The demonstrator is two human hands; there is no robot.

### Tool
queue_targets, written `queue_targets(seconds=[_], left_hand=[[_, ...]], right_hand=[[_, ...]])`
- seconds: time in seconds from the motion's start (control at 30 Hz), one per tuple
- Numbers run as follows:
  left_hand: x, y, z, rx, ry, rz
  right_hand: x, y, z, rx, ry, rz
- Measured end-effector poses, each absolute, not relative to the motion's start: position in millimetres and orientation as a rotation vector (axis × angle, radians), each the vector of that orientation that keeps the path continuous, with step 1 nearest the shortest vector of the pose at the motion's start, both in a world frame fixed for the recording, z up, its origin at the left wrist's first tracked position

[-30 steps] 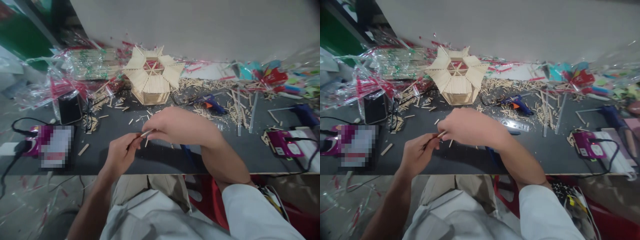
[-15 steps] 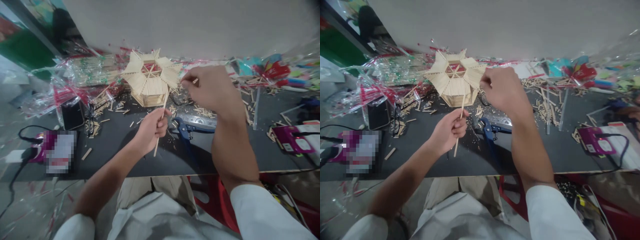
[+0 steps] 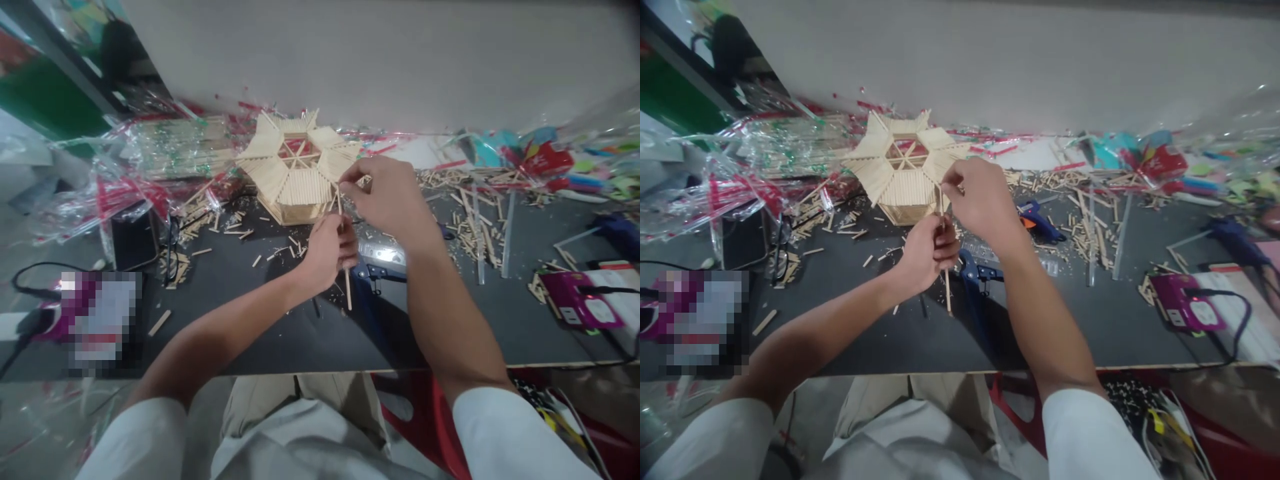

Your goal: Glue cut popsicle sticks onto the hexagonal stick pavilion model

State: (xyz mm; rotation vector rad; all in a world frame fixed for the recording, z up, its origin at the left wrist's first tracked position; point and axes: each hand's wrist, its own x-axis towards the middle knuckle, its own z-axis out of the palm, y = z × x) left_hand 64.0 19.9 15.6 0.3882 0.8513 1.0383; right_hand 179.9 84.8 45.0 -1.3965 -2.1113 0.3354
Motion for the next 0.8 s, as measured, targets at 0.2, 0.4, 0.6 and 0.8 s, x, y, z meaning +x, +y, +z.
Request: queue_targets(seconds=[0.2,0.4,0.6,0.8], left_hand=[[58,23,17,0.435,0.833,1.038],[52,34,17,0.438,0.739,1.030],[57,31,15,0.358,0.741,1.036],[56,31,5,0.358,0.708,1.042]], right_hand=[[176,85,45,-1.424,-2.066,0.359],[172,83,45,-1.474,-2.048,0.356],[168,84,40,-1.487,-2.016,0.325],[165,87,37,-1.486,-1.988,0.328]])
